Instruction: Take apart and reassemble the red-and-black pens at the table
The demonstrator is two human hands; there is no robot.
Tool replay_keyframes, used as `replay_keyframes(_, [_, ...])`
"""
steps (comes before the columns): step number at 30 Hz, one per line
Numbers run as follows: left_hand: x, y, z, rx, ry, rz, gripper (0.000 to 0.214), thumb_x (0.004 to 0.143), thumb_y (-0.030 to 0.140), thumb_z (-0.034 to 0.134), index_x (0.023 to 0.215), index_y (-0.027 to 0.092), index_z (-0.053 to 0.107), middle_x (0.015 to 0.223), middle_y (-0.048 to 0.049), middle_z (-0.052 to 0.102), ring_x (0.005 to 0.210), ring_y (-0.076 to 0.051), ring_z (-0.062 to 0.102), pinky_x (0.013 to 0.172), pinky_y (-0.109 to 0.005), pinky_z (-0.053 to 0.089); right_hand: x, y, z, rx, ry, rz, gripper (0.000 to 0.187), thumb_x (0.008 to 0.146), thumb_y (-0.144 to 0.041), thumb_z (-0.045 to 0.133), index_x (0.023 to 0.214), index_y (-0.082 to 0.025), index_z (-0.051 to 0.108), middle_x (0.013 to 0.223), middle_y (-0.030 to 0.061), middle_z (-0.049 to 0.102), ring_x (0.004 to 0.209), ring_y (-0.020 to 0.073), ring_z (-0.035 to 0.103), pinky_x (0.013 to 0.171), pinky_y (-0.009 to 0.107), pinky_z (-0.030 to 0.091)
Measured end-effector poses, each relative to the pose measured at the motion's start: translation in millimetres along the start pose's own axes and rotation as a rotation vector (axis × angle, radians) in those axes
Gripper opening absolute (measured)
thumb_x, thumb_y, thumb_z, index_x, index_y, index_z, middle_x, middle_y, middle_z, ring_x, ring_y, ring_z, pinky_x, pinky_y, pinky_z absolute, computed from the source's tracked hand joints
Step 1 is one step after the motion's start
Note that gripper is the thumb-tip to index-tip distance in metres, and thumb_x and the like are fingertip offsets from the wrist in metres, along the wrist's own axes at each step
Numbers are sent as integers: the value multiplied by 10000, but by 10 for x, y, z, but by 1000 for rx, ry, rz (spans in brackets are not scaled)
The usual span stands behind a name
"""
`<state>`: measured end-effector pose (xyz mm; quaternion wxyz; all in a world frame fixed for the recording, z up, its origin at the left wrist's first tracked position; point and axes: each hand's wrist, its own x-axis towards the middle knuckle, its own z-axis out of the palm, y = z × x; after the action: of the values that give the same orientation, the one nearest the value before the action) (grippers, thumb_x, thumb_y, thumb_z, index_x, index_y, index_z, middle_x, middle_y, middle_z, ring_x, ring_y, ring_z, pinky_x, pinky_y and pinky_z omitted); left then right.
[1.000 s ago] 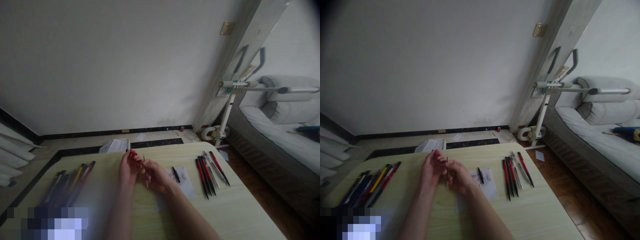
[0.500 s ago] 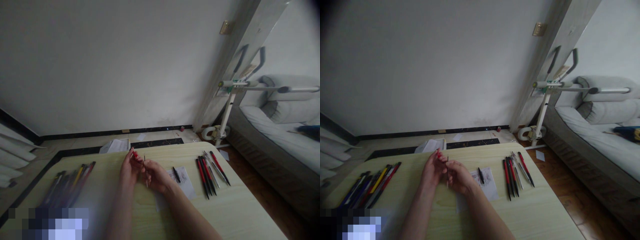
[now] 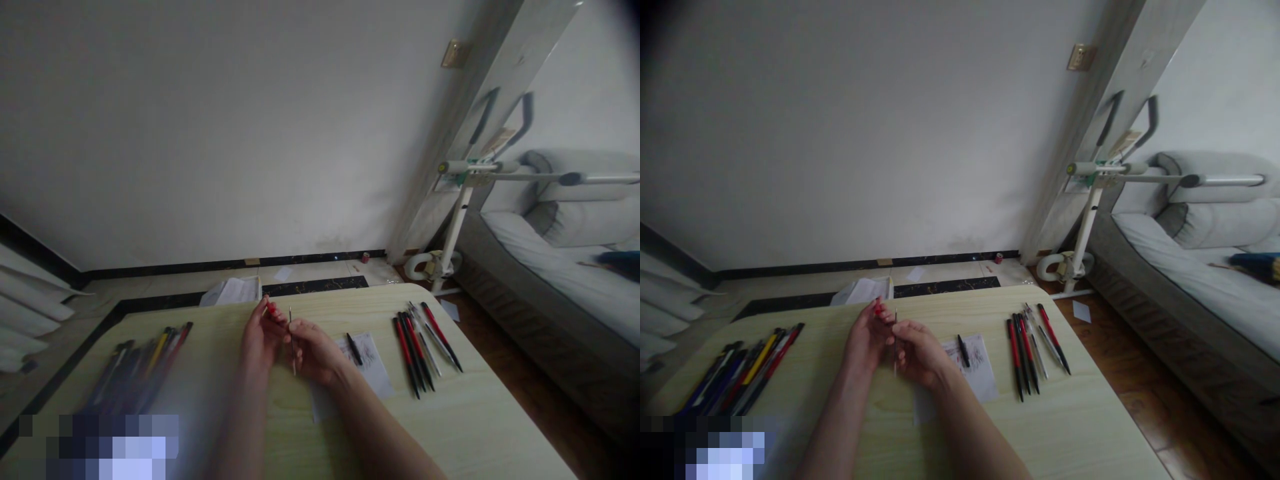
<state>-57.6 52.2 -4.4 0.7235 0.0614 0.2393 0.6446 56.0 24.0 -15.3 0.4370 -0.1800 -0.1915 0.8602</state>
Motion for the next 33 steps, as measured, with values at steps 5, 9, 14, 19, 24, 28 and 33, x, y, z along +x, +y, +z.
replay_keyframes(5, [14, -10, -19, -6, 27, 31, 45, 772, 124, 531, 762, 126, 575, 570, 20, 531, 476, -63, 506, 468, -175, 440, 5, 9, -21, 13, -2, -9, 105, 746, -191, 627, 714, -134, 544, 595, -32, 622, 331, 19, 450, 351, 129, 348])
replay_keyframes(9, [4, -10, -8, -3, 39, 39, 46, 777, 125, 532, 788, 127, 576, 591, 15, 548, 485, -64, 520, 472, -172, 450, 7, 17, -24, 16, -10, -18, 113, 739, -193, 633, 702, -131, 546, 602, -29, 626, 331, 20, 457, 370, 138, 371])
replay_keyframes(14, [1, -1, 6, 15, 81, 11, 69, 802, 139, 511, 776, 122, 572, 576, 10, 547, 483, -69, 530, 460, -170, 453, 6, 8, -15, 33, 7, 7, 122, 726, -190, 647, 700, -135, 541, 594, -32, 624, 345, 18, 465, 361, 124, 356])
replay_keyframes(19, [24, -11, -19, -14, 63, 55, 54, 798, 120, 517, 796, 120, 571, 617, 3, 573, 499, -67, 540, 475, -172, 467, 4, -1, -8, 22, 15, 22, 153, 716, -206, 655, 676, -136, 525, 572, -35, 617, 331, 22, 455, 342, 129, 336])
replay_keyframes(24, [7, -12, -12, -28, 53, 43, 65, 798, 111, 513, 822, 124, 572, 621, 6, 570, 502, -67, 537, 481, -174, 465, 2, -2, -2, 39, 16, 31, 143, 713, -187, 653, 685, -130, 525, 575, -28, 621, 347, 21, 459, 357, 125, 347])
replay_keyframes(28, [-8, -2, 10, -29, 28, 23, 96, 801, 108, 497, 851, 129, 576, 596, 12, 553, 491, -69, 522, 477, -179, 456, -3, -8, 5, 19, 1, 13, 147, 720, -198, 644, 674, -132, 521, 541, -38, 601, 333, 31, 451, 353, 142, 358])
replay_keyframes(33, [-9, 2, 20, -26, 24, 12, 124, 811, 120, 479, 882, 140, 579, 591, 15, 544, 477, -67, 509, 464, -178, 442, -3, -10, 10, 16, 10, 8, 149, 714, -198, 650, 672, -139, 520, 584, -36, 614, 338, 20, 436, 366, 140, 357])
